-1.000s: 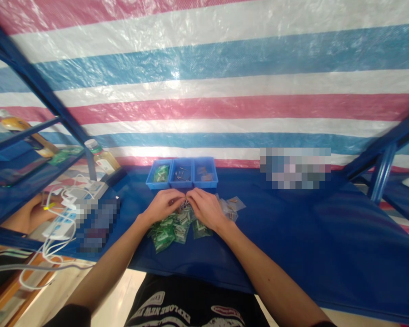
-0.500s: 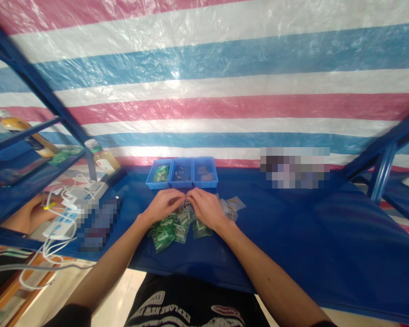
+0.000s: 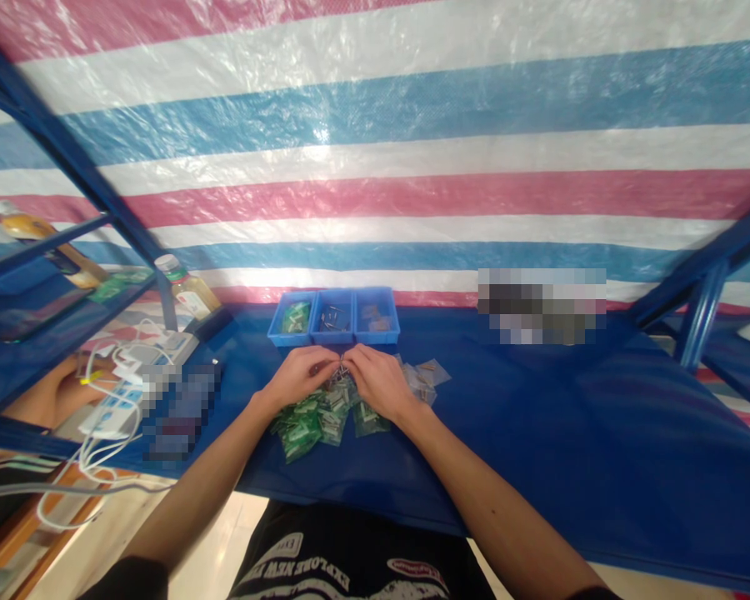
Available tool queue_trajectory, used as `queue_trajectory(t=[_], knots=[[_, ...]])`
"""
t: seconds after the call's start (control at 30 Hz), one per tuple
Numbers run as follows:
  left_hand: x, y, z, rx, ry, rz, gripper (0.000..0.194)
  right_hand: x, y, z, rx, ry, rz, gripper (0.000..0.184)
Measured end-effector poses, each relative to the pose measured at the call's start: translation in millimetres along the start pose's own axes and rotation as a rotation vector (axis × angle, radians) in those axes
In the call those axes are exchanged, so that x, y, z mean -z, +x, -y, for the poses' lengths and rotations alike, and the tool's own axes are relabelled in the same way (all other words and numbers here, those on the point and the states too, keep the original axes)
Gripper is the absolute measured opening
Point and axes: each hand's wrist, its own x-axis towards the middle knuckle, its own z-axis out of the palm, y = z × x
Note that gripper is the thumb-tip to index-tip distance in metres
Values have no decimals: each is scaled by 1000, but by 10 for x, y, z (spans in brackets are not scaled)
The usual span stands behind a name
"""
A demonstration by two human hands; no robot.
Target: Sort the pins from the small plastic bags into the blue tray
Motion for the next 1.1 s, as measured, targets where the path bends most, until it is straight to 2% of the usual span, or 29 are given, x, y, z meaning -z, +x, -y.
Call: queue_trajectory(t=[0.23, 1.1], knots=[[-2, -5, 10, 6, 4, 1, 30, 12, 5, 8, -10, 60, -10, 14], [7, 2, 3, 11, -5, 9, 26, 13, 5, -7, -21, 26, 34, 11]])
